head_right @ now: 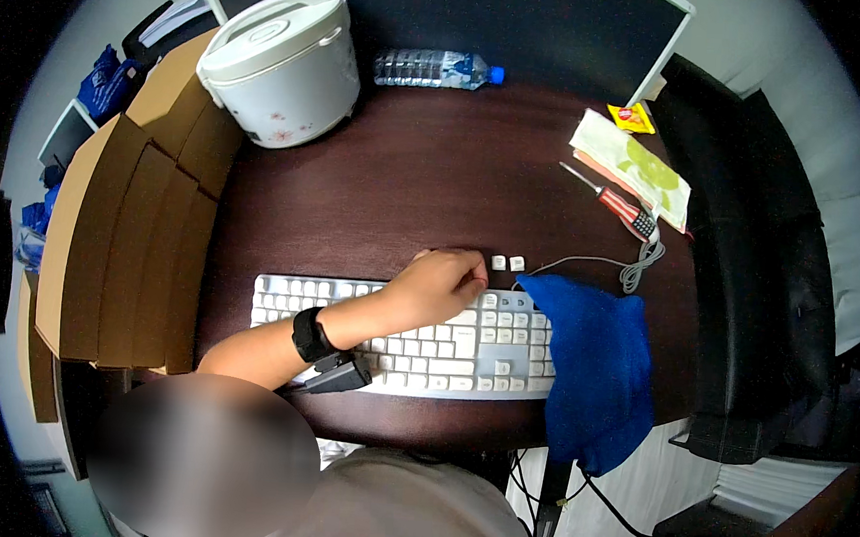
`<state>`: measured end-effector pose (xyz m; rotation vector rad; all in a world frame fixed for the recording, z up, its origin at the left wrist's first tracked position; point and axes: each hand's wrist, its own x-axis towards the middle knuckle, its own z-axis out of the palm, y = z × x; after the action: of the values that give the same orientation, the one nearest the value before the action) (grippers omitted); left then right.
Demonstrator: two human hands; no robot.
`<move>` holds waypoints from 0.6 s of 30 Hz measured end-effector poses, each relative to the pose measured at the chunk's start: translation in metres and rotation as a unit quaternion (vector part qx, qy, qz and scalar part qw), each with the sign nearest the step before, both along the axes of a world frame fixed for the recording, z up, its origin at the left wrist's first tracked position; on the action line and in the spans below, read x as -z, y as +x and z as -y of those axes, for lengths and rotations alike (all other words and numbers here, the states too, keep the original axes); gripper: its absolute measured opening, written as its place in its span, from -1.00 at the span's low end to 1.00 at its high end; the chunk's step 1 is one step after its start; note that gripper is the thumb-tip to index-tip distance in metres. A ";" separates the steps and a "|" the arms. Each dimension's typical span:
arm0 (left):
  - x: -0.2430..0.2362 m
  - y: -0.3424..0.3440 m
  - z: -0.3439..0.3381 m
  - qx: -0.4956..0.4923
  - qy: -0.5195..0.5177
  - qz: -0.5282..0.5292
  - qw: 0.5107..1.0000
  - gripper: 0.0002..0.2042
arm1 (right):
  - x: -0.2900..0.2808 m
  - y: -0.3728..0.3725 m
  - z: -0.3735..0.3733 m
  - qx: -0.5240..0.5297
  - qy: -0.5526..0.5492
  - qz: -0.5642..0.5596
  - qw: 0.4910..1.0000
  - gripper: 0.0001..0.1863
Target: The person cleans a white computer keyboard by wiping the keys with a blue cloth and using a screwdriver to remove individual keycaps. The removed keycaps are placed on the table.
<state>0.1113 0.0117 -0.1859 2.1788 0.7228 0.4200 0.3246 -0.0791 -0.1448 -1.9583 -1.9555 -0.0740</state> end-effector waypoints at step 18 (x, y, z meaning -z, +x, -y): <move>0.005 -0.008 -0.003 0.010 -0.003 0.011 1.000 -0.86 | -0.060 0.007 0.048 -0.033 0.052 0.052 0.997 -0.66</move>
<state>0.1033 0.0146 -0.1911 2.1699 0.6885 0.4306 0.3318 -0.1273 -0.0851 -1.8554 -2.0362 -0.2593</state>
